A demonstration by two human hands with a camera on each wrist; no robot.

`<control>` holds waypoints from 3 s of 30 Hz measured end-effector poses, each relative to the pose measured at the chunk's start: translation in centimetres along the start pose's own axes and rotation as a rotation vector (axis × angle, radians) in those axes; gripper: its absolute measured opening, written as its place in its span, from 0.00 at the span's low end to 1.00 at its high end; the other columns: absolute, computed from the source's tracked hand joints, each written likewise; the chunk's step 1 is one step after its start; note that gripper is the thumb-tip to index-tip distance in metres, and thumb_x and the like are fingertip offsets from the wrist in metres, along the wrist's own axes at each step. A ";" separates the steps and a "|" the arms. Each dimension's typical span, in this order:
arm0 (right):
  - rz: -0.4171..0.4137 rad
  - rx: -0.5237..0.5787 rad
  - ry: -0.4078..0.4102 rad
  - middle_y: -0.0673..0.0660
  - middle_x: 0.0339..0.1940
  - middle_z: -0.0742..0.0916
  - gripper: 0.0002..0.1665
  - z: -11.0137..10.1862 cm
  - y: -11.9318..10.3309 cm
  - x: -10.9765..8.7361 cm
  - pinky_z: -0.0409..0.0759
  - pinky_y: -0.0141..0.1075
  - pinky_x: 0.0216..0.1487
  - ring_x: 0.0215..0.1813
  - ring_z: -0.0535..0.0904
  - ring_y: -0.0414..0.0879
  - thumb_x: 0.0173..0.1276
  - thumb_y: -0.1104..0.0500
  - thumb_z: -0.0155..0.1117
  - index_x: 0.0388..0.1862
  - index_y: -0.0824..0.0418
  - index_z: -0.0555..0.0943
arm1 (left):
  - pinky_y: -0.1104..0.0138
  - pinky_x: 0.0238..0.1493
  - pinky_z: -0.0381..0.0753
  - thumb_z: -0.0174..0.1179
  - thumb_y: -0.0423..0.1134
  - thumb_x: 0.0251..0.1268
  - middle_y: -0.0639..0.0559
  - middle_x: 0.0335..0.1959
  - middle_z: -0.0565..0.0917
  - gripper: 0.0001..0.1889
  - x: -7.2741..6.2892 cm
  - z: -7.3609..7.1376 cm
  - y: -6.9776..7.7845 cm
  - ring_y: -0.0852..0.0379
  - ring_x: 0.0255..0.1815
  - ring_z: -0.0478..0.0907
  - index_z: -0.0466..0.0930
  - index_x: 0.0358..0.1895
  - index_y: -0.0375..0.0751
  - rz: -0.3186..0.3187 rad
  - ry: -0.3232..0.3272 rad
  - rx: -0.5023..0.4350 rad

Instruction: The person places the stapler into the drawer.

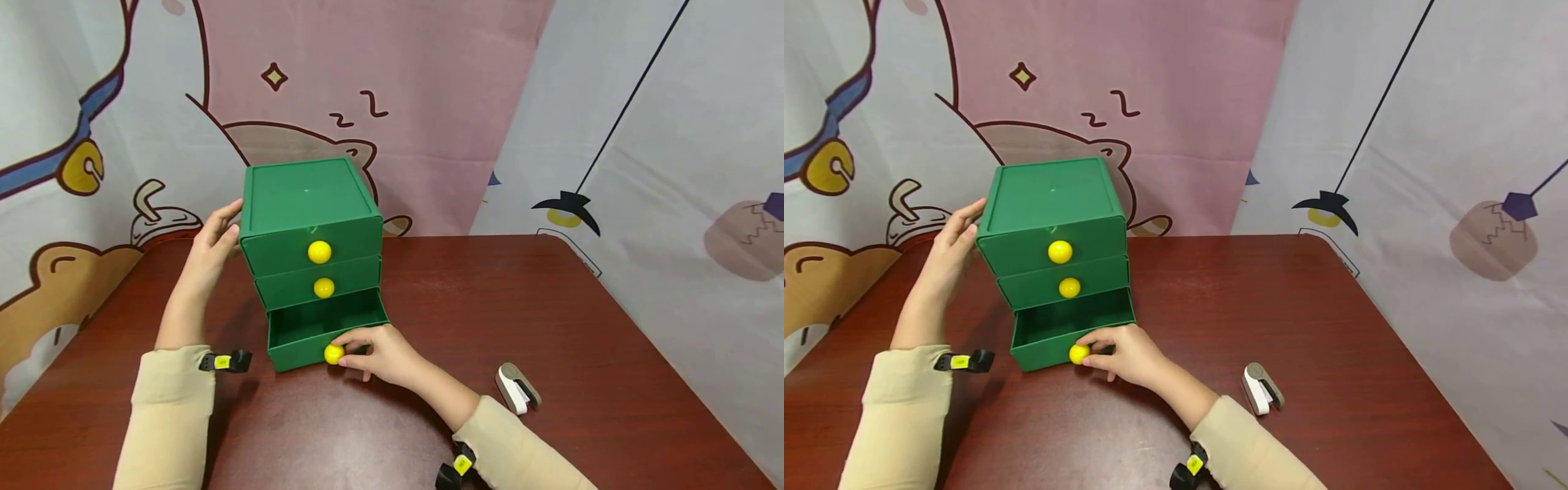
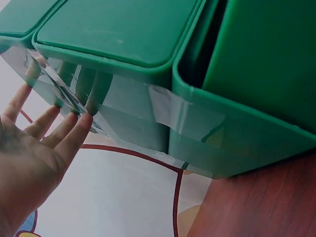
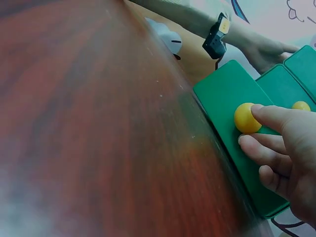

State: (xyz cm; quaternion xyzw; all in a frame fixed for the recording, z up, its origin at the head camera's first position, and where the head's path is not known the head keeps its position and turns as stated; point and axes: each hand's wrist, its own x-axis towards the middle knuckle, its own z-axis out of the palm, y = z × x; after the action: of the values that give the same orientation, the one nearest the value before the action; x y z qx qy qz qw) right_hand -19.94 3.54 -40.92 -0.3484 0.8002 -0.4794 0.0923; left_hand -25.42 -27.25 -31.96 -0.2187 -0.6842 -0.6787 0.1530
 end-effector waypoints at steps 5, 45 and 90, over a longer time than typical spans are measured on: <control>-0.039 -0.049 -0.048 0.50 0.41 0.86 0.20 -0.4 -0.2 -0.9 0.78 0.32 0.20 0.21 0.79 0.39 0.64 0.55 0.68 0.56 0.53 0.82 | 0.73 0.50 0.72 0.47 0.37 0.76 0.44 0.70 0.62 0.24 -0.1 0.0 0.1 0.57 0.64 0.66 0.61 0.72 0.43 -0.007 0.000 0.015; -0.017 -0.151 -0.067 0.59 0.60 0.78 0.40 -16.1 3.9 -14.6 0.72 0.40 0.55 0.57 0.74 0.49 0.53 0.62 0.76 0.66 0.61 0.71 | 0.72 0.51 0.72 0.47 0.38 0.76 0.44 0.69 0.62 0.24 -0.1 -0.1 -0.1 0.57 0.63 0.67 0.61 0.72 0.43 -0.006 0.006 0.021; 0.059 -0.139 -0.086 0.49 0.40 0.80 0.40 -15.5 6.8 -16.4 0.71 0.37 0.32 0.37 0.73 0.45 0.53 0.57 0.76 0.65 0.58 0.72 | 0.73 0.51 0.71 0.46 0.38 0.76 0.44 0.71 0.60 0.25 0.0 0.1 0.0 0.58 0.63 0.67 0.59 0.73 0.43 -0.021 0.003 0.050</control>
State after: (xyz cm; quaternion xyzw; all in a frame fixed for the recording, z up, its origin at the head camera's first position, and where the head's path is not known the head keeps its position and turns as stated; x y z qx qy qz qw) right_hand -18.47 27.07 -41.49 -0.3504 0.8368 -0.4044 0.1161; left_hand -25.37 -27.14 -31.95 -0.2067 -0.7030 -0.6632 0.1524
